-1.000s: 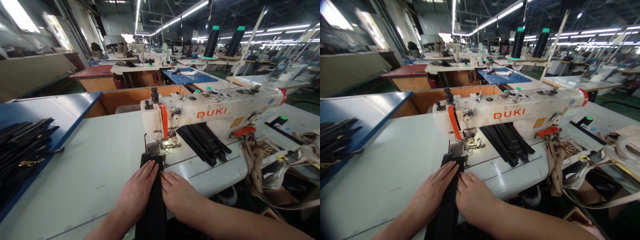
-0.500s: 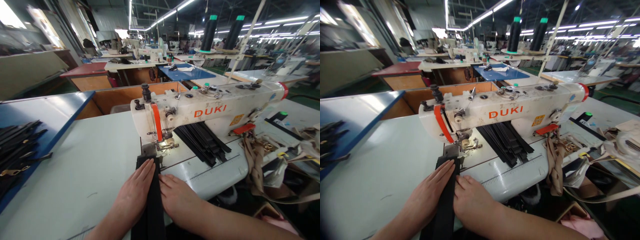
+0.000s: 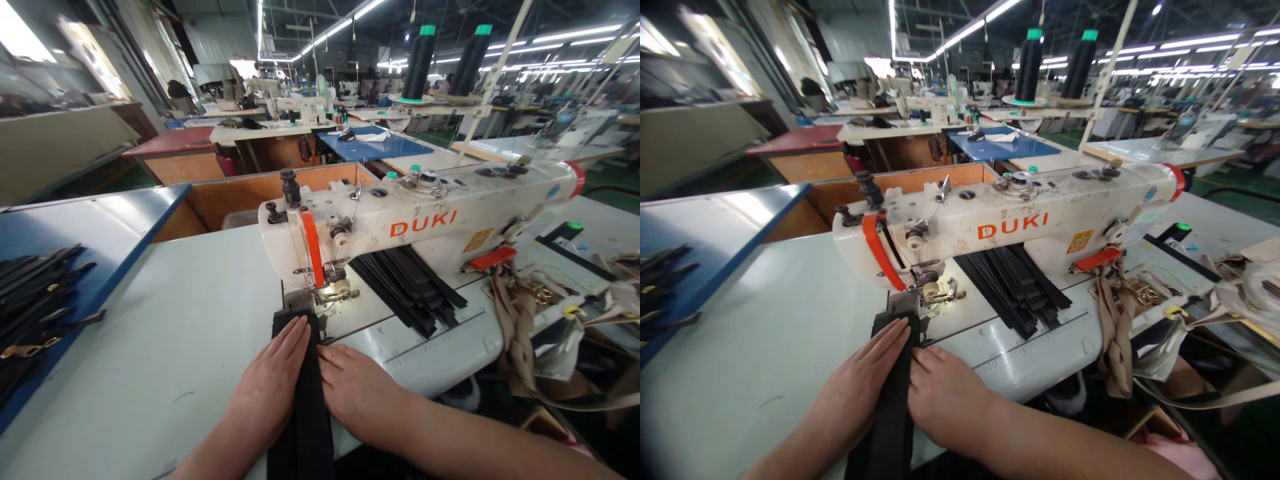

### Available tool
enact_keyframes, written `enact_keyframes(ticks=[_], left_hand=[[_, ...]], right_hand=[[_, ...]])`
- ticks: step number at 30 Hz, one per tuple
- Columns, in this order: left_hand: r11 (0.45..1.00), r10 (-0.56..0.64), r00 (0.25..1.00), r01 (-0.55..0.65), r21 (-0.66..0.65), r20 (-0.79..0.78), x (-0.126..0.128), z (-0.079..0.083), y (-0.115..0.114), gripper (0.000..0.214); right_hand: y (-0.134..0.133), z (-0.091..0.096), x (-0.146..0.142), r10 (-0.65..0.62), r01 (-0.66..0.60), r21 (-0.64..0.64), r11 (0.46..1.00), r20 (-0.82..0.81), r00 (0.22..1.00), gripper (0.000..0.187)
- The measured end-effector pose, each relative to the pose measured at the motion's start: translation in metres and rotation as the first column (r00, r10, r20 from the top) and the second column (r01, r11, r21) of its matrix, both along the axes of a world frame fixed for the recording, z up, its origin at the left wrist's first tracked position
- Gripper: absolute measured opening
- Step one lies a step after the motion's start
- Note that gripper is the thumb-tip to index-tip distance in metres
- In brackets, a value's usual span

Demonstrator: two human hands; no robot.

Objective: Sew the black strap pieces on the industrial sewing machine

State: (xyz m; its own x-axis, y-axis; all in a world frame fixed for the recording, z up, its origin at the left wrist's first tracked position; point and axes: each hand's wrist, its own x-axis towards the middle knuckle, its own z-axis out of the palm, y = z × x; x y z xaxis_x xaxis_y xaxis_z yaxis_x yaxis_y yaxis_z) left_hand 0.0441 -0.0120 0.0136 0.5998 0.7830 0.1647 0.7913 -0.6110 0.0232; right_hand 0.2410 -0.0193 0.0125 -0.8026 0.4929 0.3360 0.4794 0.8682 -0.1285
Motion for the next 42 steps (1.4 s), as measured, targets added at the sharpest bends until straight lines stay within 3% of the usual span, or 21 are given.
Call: enact_keyframes(ticks=[33,42], left_hand=[[1.000,0.025,0.999,-0.025,-0.012,0.035,0.0011,-0.0033,-0.0017,0.060],[1.000,0.004,0.999,-0.004,0.009,-0.046,0.0025,-0.0007,0.0019,0.058]], right_hand=[[-0.0012,-0.0052,-0.0009,-0.016,0.016,-0.042,0.999,-0.001,1.000,0.022],[-0.0013,-0.0095,-0.0016,-0.023,0.022,-0.029,0.999,-0.033,0.999,0.025]])
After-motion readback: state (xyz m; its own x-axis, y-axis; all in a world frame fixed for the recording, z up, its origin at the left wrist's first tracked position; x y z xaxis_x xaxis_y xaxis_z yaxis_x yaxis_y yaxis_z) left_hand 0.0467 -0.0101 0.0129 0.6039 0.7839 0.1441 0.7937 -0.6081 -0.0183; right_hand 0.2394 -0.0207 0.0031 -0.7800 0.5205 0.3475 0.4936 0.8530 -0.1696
